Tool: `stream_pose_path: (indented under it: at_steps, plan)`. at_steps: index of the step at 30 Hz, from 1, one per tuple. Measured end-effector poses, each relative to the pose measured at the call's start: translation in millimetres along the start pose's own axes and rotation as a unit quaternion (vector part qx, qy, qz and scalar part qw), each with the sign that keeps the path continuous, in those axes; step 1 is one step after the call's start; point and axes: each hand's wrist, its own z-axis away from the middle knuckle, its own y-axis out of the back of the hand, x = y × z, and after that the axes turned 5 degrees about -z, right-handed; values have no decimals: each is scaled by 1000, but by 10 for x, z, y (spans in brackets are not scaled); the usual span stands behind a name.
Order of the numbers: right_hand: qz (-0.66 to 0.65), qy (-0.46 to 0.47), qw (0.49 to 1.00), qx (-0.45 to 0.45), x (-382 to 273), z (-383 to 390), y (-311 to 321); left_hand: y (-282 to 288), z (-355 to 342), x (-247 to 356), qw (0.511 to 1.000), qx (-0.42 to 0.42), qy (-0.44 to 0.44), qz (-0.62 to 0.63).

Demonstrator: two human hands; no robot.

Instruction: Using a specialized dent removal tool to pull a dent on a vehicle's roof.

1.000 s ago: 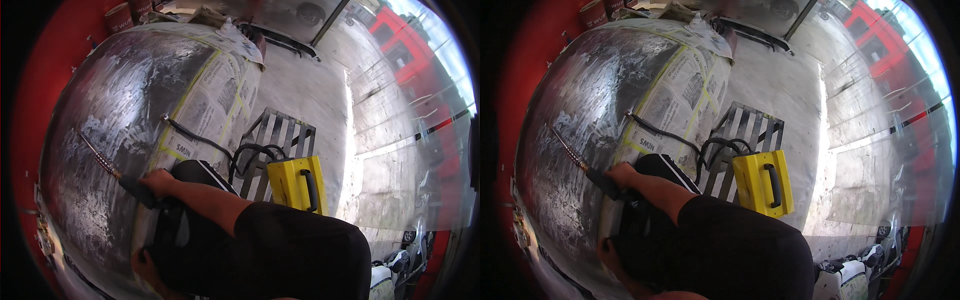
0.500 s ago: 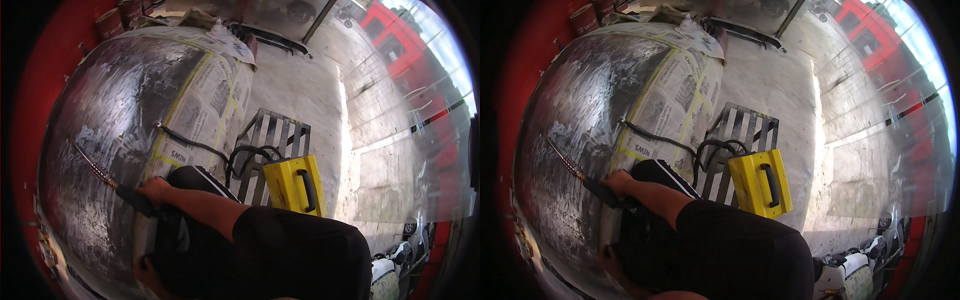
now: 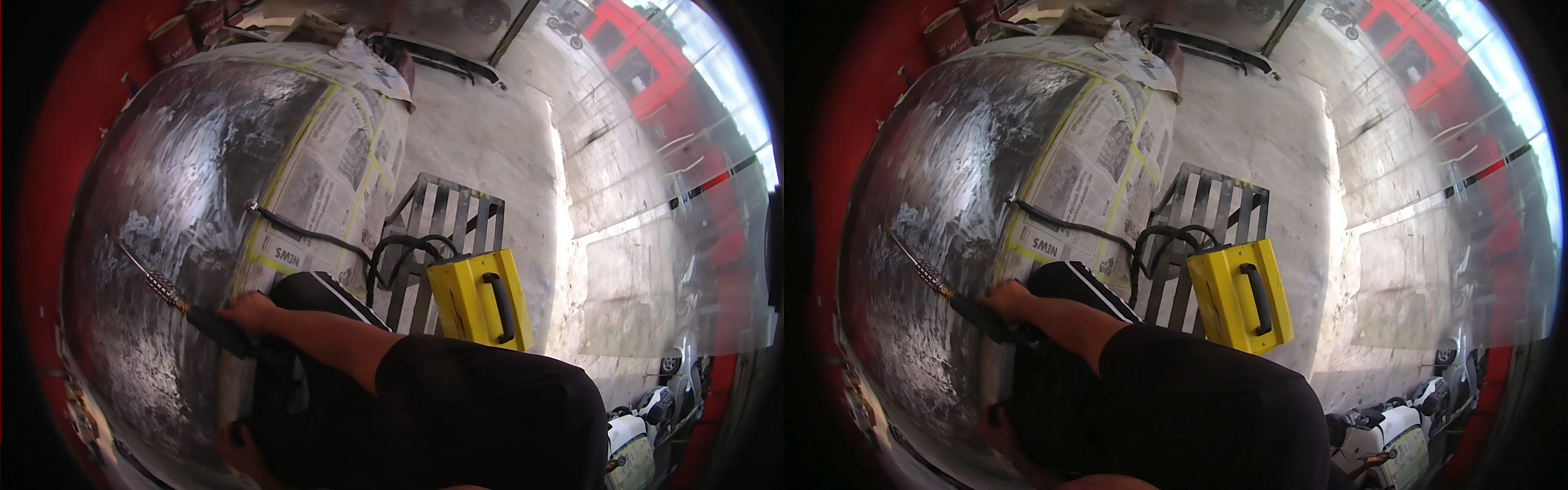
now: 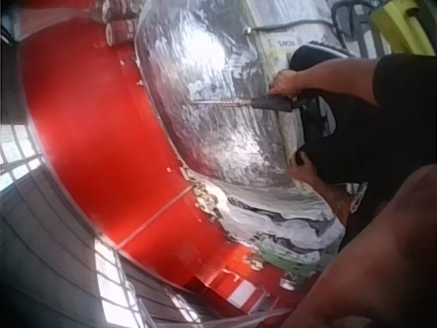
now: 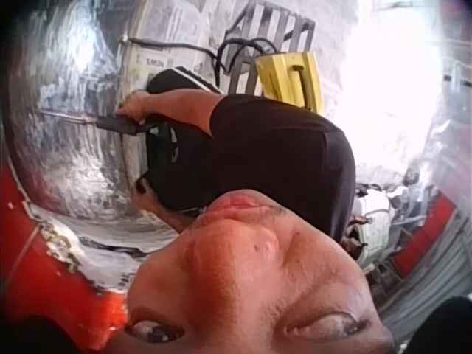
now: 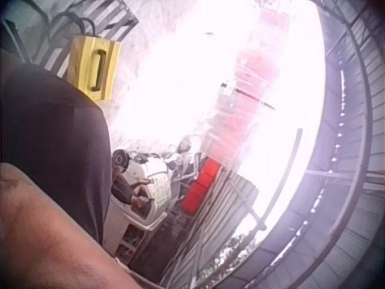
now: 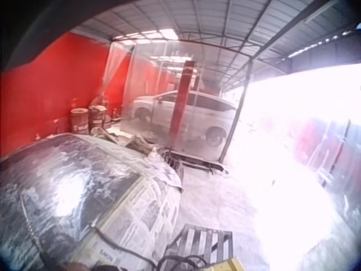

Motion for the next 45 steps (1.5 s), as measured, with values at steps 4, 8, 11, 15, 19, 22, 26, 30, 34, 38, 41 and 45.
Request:
stream_pose_path:
  at_steps: [4,8,11,15,19,22,26,30,34,38,41,45]
  plan:
    - [-8,14,1000,-3,-20,27,57,-95,183,-180,984,78,-45,-151]
    - [-16,23,999,44,-12,58,12,3,402,-14,986,17,-5,-168]
    - [-24,26,998,52,-36,56,14,90,560,108,986,34,-70,-148]
    - [-25,29,998,59,-19,51,0,160,865,441,982,36,-72,-172]
    - [-14,21,999,45,-26,35,6,54,1188,494,970,62,-79,-221]
    - [-8,15,999,38,-12,41,1,-41,1634,620,967,86,-100,-216]
    - [2,23,999,42,-55,61,50,-93,1905,602,981,73,-81,-163]
    - [8,2,1000,-2,-29,20,40,56,1745,781,983,86,-90,-138]
    - [-2,8,1000,-2,-64,11,37,109,1748,849,979,112,-98,-139]
    - [-6,-1,1000,2,-13,-9,3,80,1709,893,979,139,-103,-104]
    - [-6,2,1000,18,14,8,-45,81,1726,901,980,140,-97,-105]
    - [-8,23,998,56,-8,30,-42,83,1755,883,983,131,-85,-102]
